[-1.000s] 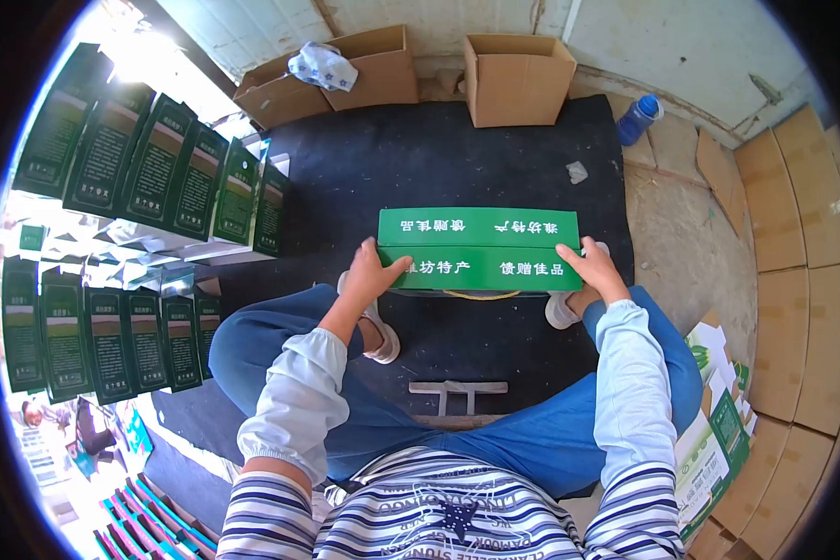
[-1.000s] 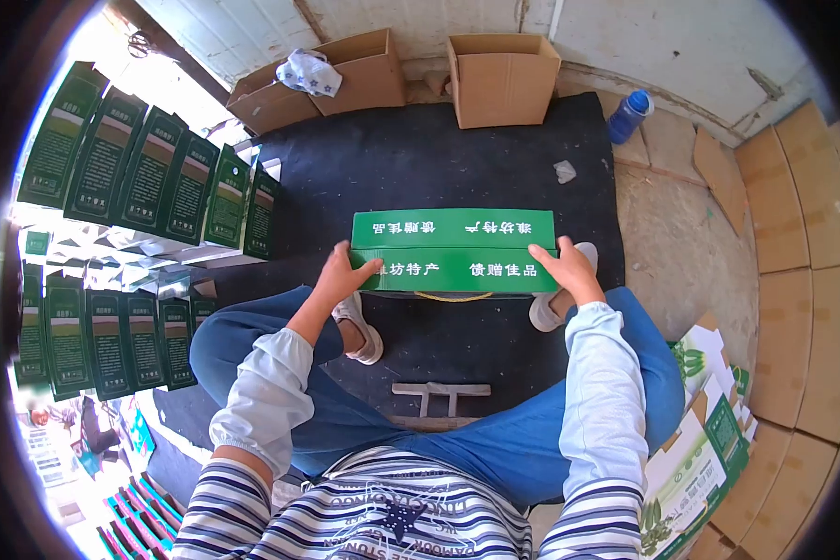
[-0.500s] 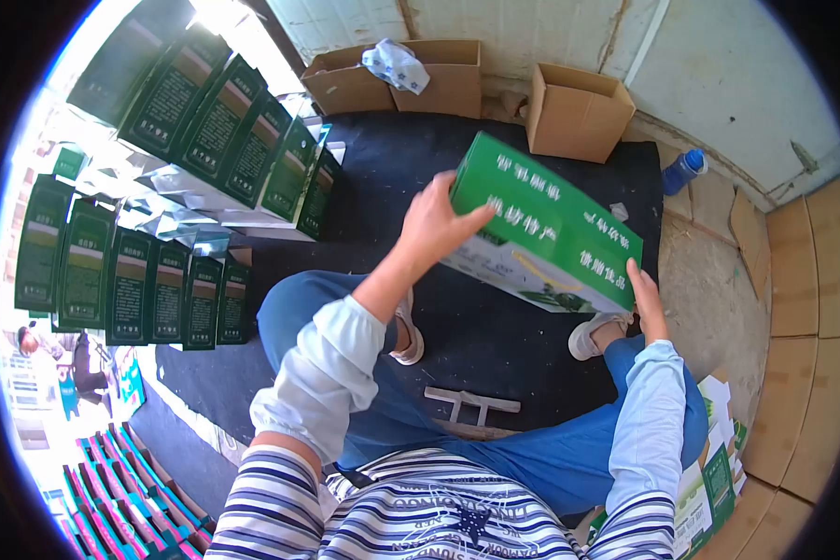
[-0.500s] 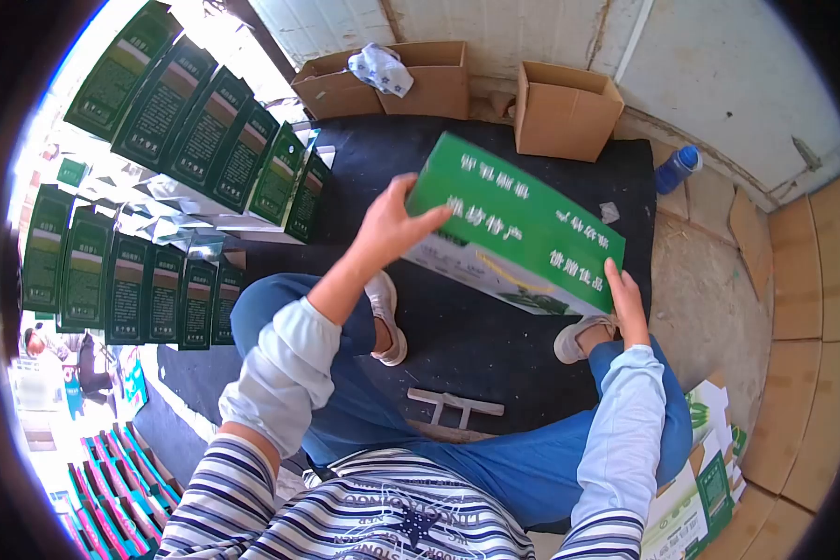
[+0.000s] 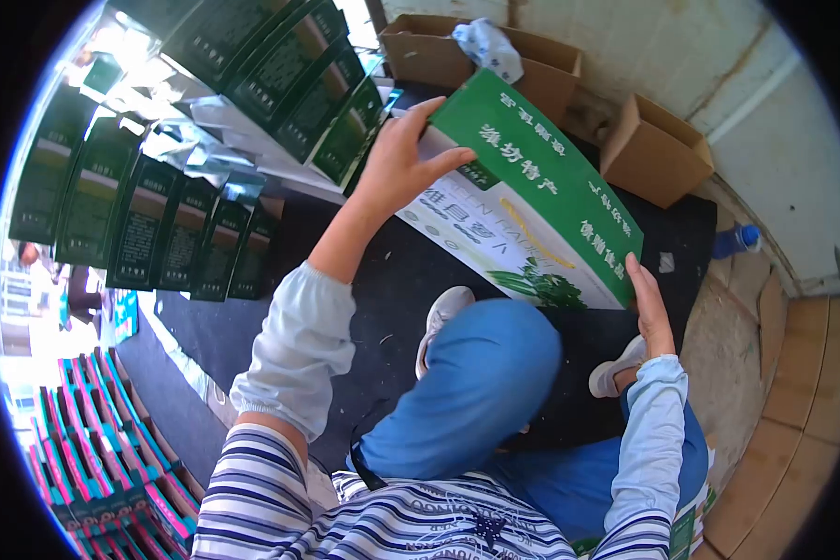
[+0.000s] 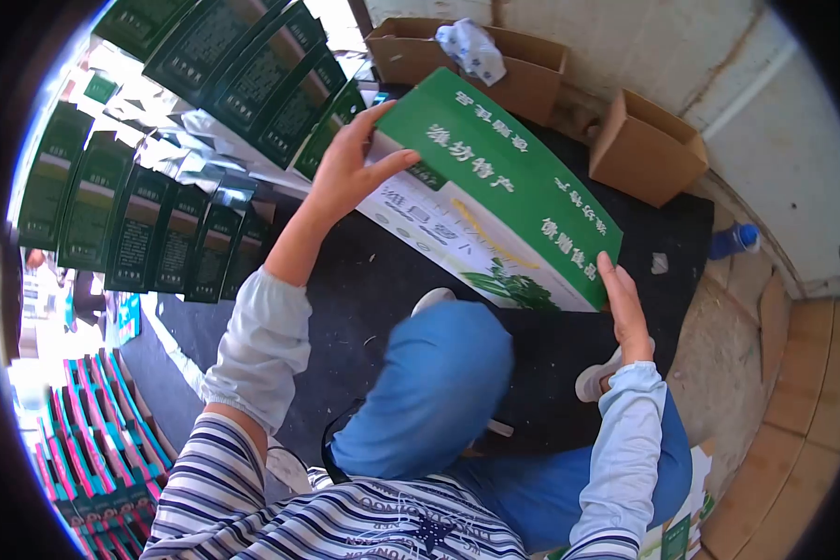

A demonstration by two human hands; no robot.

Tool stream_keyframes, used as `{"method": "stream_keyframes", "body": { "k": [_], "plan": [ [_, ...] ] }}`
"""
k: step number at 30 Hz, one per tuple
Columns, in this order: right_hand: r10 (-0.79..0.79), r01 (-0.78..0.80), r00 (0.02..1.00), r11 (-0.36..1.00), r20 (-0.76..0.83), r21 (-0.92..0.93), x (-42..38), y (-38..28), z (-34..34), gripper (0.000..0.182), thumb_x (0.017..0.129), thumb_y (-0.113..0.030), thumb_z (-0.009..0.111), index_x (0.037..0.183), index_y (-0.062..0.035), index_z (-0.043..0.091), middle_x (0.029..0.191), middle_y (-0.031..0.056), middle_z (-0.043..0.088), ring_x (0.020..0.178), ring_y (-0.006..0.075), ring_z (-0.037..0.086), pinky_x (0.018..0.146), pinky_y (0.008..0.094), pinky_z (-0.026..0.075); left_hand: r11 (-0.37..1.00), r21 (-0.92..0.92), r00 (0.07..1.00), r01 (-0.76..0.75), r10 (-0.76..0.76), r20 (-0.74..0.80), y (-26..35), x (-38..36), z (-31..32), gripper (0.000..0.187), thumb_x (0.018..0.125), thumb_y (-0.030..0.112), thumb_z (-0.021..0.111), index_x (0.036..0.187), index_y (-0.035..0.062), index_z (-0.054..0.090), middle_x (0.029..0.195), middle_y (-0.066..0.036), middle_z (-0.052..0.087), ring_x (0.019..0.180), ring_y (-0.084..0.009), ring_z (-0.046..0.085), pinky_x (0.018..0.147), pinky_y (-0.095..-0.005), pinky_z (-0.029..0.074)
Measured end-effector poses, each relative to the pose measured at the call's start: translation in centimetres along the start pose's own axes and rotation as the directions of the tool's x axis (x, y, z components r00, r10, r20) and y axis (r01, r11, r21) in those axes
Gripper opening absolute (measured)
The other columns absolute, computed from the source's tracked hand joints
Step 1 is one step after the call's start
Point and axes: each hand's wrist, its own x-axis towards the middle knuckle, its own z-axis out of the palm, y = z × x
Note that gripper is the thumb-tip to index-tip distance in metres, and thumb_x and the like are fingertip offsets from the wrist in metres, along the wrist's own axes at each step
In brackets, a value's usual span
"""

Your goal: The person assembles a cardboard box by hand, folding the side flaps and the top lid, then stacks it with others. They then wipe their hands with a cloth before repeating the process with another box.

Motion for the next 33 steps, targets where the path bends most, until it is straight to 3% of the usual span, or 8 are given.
{"method": "stream_keyframes", "body": {
  "k": [4,6,10,15,19,23,29,33],
  "plan": [
    [0.021,0.001,0.974,0.995,0.224,-0.095,1.4,-2.6,5.8,0.059,0.088,-0.057,0.053,0.116,-0.0048,0.059,0.103,0.0034,0.061,0.089,0.0122,0.056,0.07,0.0264,0.045,0.981,0.176,0.99,0.078,-0.055,-0.133,1.1,-4.7,-7.2,0.067,0.077,0.024,0.075,0.134,0.0044,0.046,0.118,-0.015,0.057,0.11,-0.024,0.053,0.094,-0.0341,0.041],
    [0.141,-0.082,0.903,0.984,0.407,-0.158,2.0,-4.7,9.0,0.058,0.089,-0.055,0.052,0.118,-0.0049,0.058,0.108,0.0048,0.061,0.099,0.0143,0.056,0.08,0.0309,0.046,0.952,0.263,0.966,0.159,-0.095,-0.241,2.0,-6.8,-10.7,0.065,0.074,0.029,0.076,0.128,0.0017,0.051,0.109,-0.017,0.061,0.101,-0.0309,0.055,0.09,-0.0382,0.043],
    [0.326,-0.186,0.594,0.945,0.735,-0.269,4.3,-3.5,15.7,0.062,0.088,-0.056,0.054,0.12,-0.0032,0.056,0.107,0.01,0.062,0.092,0.0179,0.06,0.075,0.0322,0.051,0.844,0.306,0.893,0.44,-0.374,-0.251,-2.0,-10.1,-16.2,0.066,0.078,0.039,0.072,0.127,0.0011,0.051,0.103,-0.019,0.062,0.097,-0.0297,0.058,0.085,-0.0384,0.045],
    [0.395,-0.574,0.346,0.807,0.851,-0.141,2.8,3.4,22.9,0.061,0.087,-0.036,0.067,0.131,-0.001,0.042,0.116,0.0127,0.057,0.1,0.0211,0.059,0.087,0.0314,0.05,0.687,0.385,0.777,0.616,-0.611,-0.153,-15.8,-15.5,-15.2,0.074,0.078,0.039,0.073,0.131,-0.004,0.044,0.121,-0.024,0.056,0.112,-0.0338,0.057,0.094,-0.0374,0.045],
    [0.459,-0.608,0.51,0.791,0.727,-0.073,1.3,5.2,23.0,0.062,0.092,-0.032,0.061,0.138,-0.0003,0.034,0.121,0.0168,0.054,0.104,0.0225,0.059,0.09,0.0342,0.049,0.644,0.645,0.902,0.411,-0.393,-0.181,-18.1,-22.4,-5.2,0.08,0.07,0.043,0.077,0.129,-0.0001,0.045,0.135,-0.026,0.042,0.124,-0.0415,0.041,0.106,-0.0468,0.032],
    [0.491,-0.625,0.601,0.78,0.63,-0.012,-0.4,6.5,19.7,0.058,0.095,-0.031,0.056,0.138,-0.0002,0.035,0.124,0.018,0.055,0.109,0.0244,0.058,0.093,0.0357,0.048,0.728,0.628,0.837,0.275,-0.502,0.216,-9.0,-28.6,3.8,0.086,0.072,0.054,0.067,0.138,0.0076,0.039,0.147,-0.021,0.028,0.138,-0.0367,0.023,0.109,-0.0597,0.017],
    [0.519,-0.593,0.772,0.796,0.366,0.123,-4.7,10.8,15.7,0.047,0.097,-0.029,0.051,0.135,-0.0027,0.043,0.115,0.0127,0.061,0.105,0.0212,0.059,0.09,0.0351,0.048,0.685,0.694,0.845,0.221,-0.49,0.214,-10.2,-36.5,6.4,0.081,0.073,0.032,0.072,0.143,0.0183,0.034,0.149,-0.015,0.028,0.137,-0.0341,0.026,0.108,-0.0596,0.02],
    [0.494,-0.544,0.83,0.82,0.26,0.178,-8.1,12.2,13.8,0.046,0.097,-0.03,0.051,0.134,-0.0031,0.044,0.113,0.0118,0.061,0.104,0.0204,0.06,0.089,0.0346,0.048,0.65,0.7,0.86,0.297,-0.5,0.1,-14.4,-32.5,4.8,0.081,0.072,0.027,0.073,0.143,0.0206,0.034,0.148,-0.012,0.03,0.136,-0.0322,0.029,0.106,-0.0602,0.025]
  ]
}}
